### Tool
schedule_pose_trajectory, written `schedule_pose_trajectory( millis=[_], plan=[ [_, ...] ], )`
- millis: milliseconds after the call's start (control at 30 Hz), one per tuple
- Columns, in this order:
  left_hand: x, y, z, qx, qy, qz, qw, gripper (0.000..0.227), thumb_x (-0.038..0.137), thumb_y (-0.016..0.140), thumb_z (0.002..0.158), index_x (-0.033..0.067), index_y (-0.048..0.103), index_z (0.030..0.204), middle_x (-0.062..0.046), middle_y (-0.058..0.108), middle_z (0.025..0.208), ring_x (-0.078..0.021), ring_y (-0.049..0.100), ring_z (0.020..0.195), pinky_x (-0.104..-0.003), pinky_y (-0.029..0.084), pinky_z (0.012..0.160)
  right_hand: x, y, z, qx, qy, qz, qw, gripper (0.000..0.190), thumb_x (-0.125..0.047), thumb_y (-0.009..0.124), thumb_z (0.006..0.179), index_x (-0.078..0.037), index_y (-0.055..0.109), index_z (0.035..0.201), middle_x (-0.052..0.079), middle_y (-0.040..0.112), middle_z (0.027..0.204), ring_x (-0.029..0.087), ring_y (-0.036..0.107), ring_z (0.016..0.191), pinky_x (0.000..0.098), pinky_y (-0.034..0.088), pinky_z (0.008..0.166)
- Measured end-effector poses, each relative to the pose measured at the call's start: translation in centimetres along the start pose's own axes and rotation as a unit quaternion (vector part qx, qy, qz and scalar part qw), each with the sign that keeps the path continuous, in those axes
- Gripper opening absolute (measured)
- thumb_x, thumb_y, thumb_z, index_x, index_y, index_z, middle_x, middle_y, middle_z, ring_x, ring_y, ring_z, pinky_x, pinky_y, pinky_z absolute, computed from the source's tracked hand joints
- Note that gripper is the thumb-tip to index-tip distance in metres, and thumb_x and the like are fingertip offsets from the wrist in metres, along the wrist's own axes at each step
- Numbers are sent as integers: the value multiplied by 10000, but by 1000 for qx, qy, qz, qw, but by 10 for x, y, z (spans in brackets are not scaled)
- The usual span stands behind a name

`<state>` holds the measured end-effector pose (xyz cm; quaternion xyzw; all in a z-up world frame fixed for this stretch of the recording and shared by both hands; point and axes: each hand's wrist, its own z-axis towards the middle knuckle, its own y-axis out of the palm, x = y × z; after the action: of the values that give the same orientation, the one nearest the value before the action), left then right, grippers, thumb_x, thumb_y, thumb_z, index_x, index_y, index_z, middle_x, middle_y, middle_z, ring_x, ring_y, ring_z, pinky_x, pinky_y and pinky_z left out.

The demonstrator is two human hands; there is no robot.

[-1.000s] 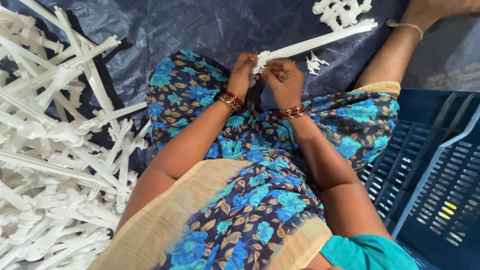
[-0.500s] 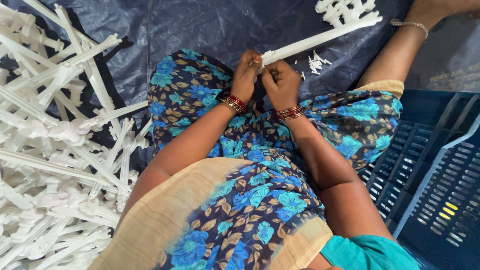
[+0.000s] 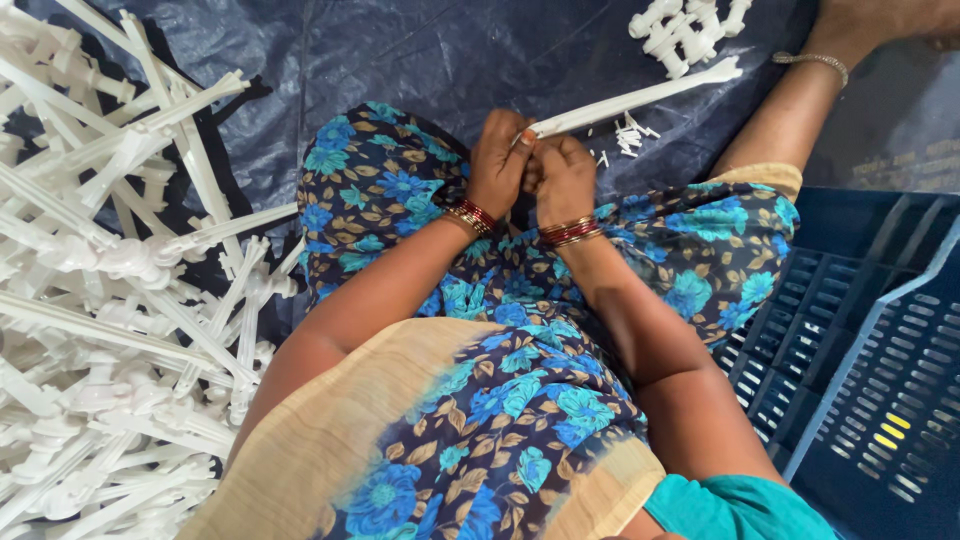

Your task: The person sits on a tarp and assembles white plastic components by hand. They pick up a long plastic rod and a smaller connector piece, then fit them together. The assembled units are placed into a blue plastic crate.

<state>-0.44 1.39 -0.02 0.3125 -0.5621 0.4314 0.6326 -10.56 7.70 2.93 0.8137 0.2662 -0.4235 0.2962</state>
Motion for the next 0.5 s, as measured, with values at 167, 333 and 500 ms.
schedule_pose_trajectory(
  millis=[167, 333, 500],
  plan=[
    [-5, -4, 8, 16, 11, 6, 1000, 228, 237, 556, 1061, 21, 615, 1107, -130, 591, 1033, -300, 643, 956, -375, 510, 836, -47, -3, -6, -98, -306, -428, 845, 150, -182, 744, 948, -59, 661, 972, 36, 674, 768, 214, 638, 687, 355, 511, 671],
    [-7, -10, 13, -40, -17, 19, 999, 178, 204, 589, 973, 34, 639, 988, -120, 627, 943, -291, 650, 920, -372, 498, 816, -78, -11, -11, -63, -492, -641, 586, 511, -402, 816, 725, -63, 654, 1071, 150, 697, 954, 365, 673, 839, 450, 502, 716],
    [6, -16, 12, -70, -13, 44, 996, 161, 224, 571, 946, 79, 641, 945, -96, 669, 945, -286, 702, 902, -370, 537, 787, -65, -15, -9, -171, -270, -600, 734, 434, -332, 797, 883, -52, 653, 1182, 171, 703, 1036, 388, 685, 891, 470, 528, 721]
  ],
)
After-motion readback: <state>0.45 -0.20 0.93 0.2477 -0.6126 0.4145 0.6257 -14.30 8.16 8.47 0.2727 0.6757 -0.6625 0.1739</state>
